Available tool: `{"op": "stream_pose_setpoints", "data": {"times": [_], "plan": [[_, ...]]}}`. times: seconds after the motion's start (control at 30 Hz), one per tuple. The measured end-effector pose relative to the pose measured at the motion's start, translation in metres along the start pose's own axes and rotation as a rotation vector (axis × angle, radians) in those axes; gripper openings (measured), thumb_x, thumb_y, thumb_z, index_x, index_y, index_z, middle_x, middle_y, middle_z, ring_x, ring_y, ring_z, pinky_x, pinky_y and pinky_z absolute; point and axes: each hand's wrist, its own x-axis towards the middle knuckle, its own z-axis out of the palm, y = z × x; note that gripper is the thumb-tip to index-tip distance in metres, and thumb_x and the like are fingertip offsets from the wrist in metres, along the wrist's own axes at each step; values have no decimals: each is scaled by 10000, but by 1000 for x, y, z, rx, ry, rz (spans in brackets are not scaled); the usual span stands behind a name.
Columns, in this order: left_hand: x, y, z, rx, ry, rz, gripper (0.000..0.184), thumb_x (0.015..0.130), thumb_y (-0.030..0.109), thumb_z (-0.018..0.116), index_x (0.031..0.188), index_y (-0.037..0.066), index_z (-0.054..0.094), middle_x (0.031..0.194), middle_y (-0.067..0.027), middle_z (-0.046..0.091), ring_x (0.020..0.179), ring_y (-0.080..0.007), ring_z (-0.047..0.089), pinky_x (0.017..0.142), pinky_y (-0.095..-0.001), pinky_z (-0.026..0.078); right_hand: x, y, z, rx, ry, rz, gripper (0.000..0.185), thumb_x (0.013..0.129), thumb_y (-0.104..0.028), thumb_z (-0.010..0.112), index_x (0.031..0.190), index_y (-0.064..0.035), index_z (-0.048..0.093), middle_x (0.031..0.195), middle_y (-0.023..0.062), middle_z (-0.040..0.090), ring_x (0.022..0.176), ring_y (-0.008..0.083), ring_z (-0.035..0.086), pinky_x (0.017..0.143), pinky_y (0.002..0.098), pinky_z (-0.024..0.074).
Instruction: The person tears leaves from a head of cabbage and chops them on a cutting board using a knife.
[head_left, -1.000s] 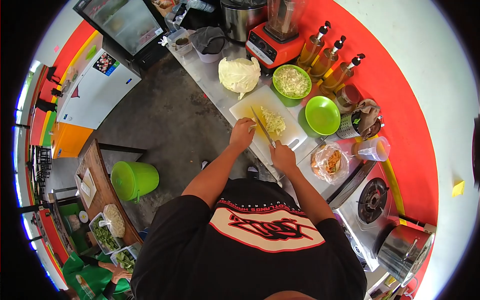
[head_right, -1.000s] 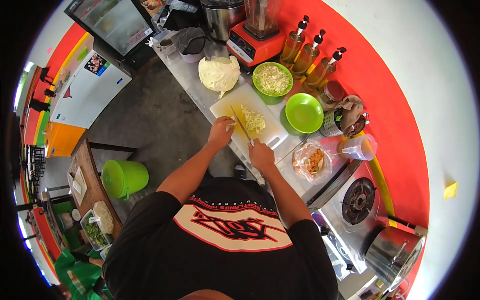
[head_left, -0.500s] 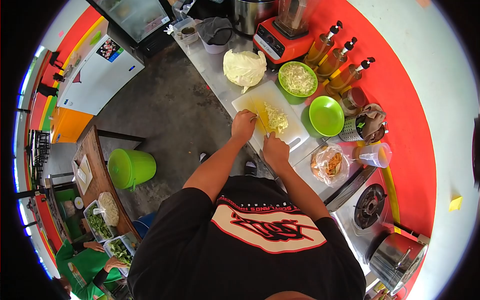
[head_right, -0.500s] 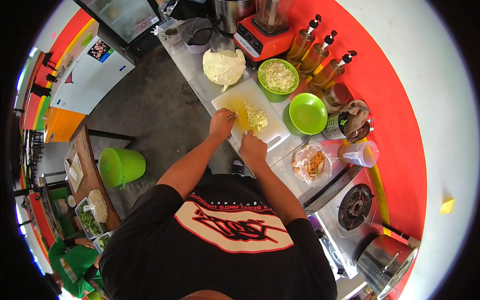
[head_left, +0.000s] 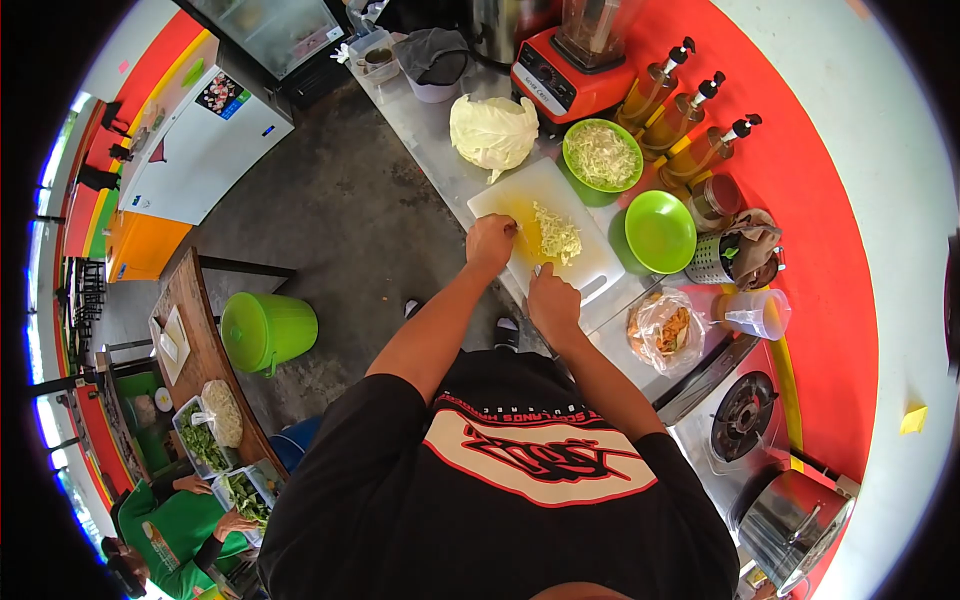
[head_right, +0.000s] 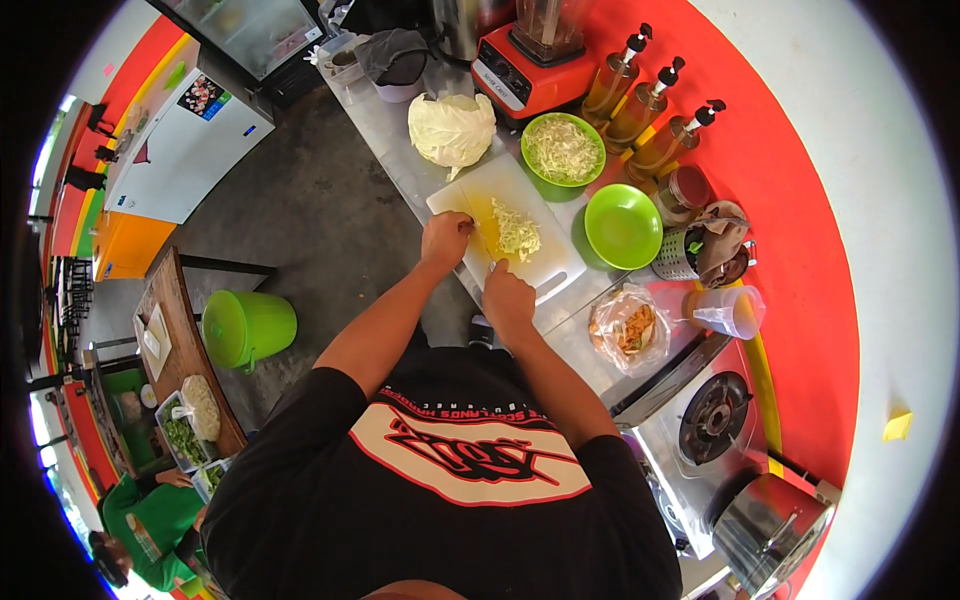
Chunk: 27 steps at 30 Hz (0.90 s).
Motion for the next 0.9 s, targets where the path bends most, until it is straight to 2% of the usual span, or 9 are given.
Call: {"op": "stream_pose_setpoints", "data": {"times": [0.07, 0.3, 0.4, 0.5, 0.57, 0.67, 0.8, 0.9], "plan": [[-3, 1, 1, 37, 97, 146, 127, 863, 81, 680, 949, 76, 774, 986, -113, 729, 935, -351, 693, 816, -459, 553, 0, 0, 0, 19, -9, 11, 307, 1032, -298, 503, 1011, 7, 528, 716, 207, 693, 672, 412, 708, 629, 524, 562], [3, -4, 3, 65, 39, 150, 106, 844, 63, 693, 912, 69, 775, 983, -114, 717, 955, -355, 680, 829, -459, 546, 17, -3, -1, 62, -86, 69, 341, 1033, -302, 501, 1056, 35, 548, 812, 253, 706, 768, 430, 716, 706, 535, 562], [7, -7, 5, 82, 93, 234, 96, 828, 90, 727, 902, 60, 779, 975, -137, 727, 908, -364, 693, 803, -459, 551, 31, -7, -18, 150, -59, 73, 349, 1033, -295, 495, 1062, 46, 563, 855, 272, 709, 824, 452, 711, 761, 545, 553], [7, -5, 5, 36, 75, 127, 79, 817, 87, 742, 874, 42, 774, 951, -156, 727, 903, -362, 697, 802, -453, 549, 28, -13, -27, 166, -122, 83, 363, 1036, -302, 492, 1054, 50, 578, 888, 281, 709, 855, 464, 706, 791, 544, 548], [8, -3, 3, 16, 47, 74, 83, 807, 89, 756, 870, 39, 776, 931, -167, 725, 892, -359, 701, 799, -445, 549, 16, -16, -20, 112, -93, 116, 348, 1042, -300, 485, 1044, 28, 602, 896, 252, 724, 842, 427, 722, 770, 518, 563], [7, -5, 4, 2, 38, 46, 101, 804, 97, 760, 888, 45, 782, 940, -167, 727, 887, -360, 701, 799, -443, 551, 18, -12, 2, 75, -102, 142, 348, 1045, -297, 481, 1040, 29, 603, 905, 252, 724, 850, 422, 724, 774, 517, 563], [3, -4, 1, -58, 55, 4, 67, 824, 93, 744, 870, 54, 773, 986, -141, 709, 931, -368, 691, 812, -459, 548, 28, -18, -18, 102, -60, 102, 330, 1047, -287, 474, 1031, 22, 588, 875, 245, 726, 832, 416, 728, 765, 521, 562], [2, -3, 0, 11, 62, 26, 72, 838, 98, 735, 883, 57, 773, 1010, -124, 710, 946, -366, 688, 822, -459, 548, 26, -22, -25, 89, -93, 83, 316, 1050, -274, 461, 1031, 18, 580, 874, 244, 726, 830, 414, 729, 766, 521, 560]]}}
